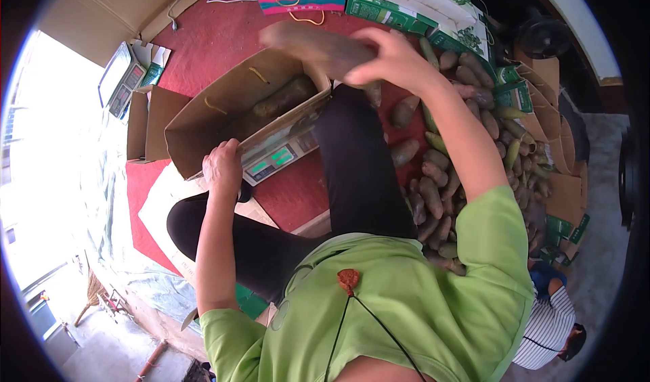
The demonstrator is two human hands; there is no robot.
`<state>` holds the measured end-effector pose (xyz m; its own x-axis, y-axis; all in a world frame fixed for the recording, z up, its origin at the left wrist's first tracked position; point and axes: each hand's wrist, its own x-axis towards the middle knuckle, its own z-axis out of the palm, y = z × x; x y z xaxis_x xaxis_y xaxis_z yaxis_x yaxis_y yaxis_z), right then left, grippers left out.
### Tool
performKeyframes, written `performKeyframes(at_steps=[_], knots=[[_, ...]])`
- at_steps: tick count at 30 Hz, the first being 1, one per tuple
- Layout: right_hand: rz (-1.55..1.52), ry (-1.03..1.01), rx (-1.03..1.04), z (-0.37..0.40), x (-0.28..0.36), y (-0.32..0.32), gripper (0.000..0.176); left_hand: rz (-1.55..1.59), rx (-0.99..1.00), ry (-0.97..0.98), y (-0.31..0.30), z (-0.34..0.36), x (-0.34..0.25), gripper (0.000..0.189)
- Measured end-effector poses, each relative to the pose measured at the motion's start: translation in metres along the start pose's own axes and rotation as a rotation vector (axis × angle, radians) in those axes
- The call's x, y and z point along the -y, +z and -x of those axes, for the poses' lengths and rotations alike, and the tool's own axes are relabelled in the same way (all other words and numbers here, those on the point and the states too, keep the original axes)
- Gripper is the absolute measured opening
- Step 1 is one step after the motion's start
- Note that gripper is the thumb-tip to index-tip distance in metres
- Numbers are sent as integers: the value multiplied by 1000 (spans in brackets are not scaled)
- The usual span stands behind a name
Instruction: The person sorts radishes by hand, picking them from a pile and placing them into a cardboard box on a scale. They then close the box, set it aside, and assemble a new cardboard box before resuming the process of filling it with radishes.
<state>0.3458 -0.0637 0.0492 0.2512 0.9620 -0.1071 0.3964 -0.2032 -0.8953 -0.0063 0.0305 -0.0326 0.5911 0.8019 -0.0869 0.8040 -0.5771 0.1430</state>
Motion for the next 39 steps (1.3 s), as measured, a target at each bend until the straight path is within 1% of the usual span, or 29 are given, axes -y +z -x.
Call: performKeyframes(at_steps=[1,3,4,5,7,9,10,11,13,14,15,17,19,21,23,25,27,29,31,33,34,35,37,39], knots=[[119,-56,51,-19,11,13,76,-21,7,-10,0,0,0,8],[283,-13,161,-45,40,45,73,-22,8,-8,2,-1,0,9],[340,12,222,-59,43,64,72,-26,8,-11,3,-2,1,9],[394,37,284,-72,42,84,72,-26,10,-7,3,-2,1,9],[473,74,354,-90,33,124,63,-52,14,-10,2,-1,2,10],[553,130,425,-96,36,151,59,-57,23,-18,2,-1,0,9],[587,138,417,-96,35,163,59,-60,27,-30,2,-2,-1,9],[585,148,457,-95,34,173,56,-58,32,-19,3,-3,1,9],[584,194,467,-100,16,200,53,-58,10,-23,7,-5,4,8],[590,206,489,-98,16,205,56,-91,2,-6,6,-5,4,7],[598,220,510,-95,14,209,60,-78,-19,8,5,-5,3,5],[578,-45,231,-85,7,213,62,-49,-65,28,4,-5,2,5],[369,-179,298,-89,11,198,58,-39,-66,37,6,-4,3,7],[205,-302,273,-76,18,157,53,-19,-52,19,5,-4,1,9],[53,-268,250,-42,27,98,48,-51,-14,9,3,-5,-1,11],[-32,-204,164,-16,7,49,43,-42,-14,18,2,-4,-1,12],[-140,-59,14,17,-28,5,39,-29,-19,30,5,-5,-1,14],[-67,24,-152,56,-81,-29,38,-32,-51,13,9,-5,4,16],[38,114,-319,102,-138,-49,38,-27,-46,34,10,-5,6,17],[12,421,-416,154,-175,-55,35,-16,-47,35,9,-5,4,15],[-23,492,-472,179,-201,-51,34,-17,-10,0,6,-6,-1,12],[-59,562,-528,202,-224,-45,32,-18,-5,9,5,-6,-3,12],[-146,745,-554,241,-239,-28,32,4,-9,-22,5,-5,-3,11],[-98,860,-568,279,-280,-6,33,-2,-10,-20,7,-5,-1,12]])
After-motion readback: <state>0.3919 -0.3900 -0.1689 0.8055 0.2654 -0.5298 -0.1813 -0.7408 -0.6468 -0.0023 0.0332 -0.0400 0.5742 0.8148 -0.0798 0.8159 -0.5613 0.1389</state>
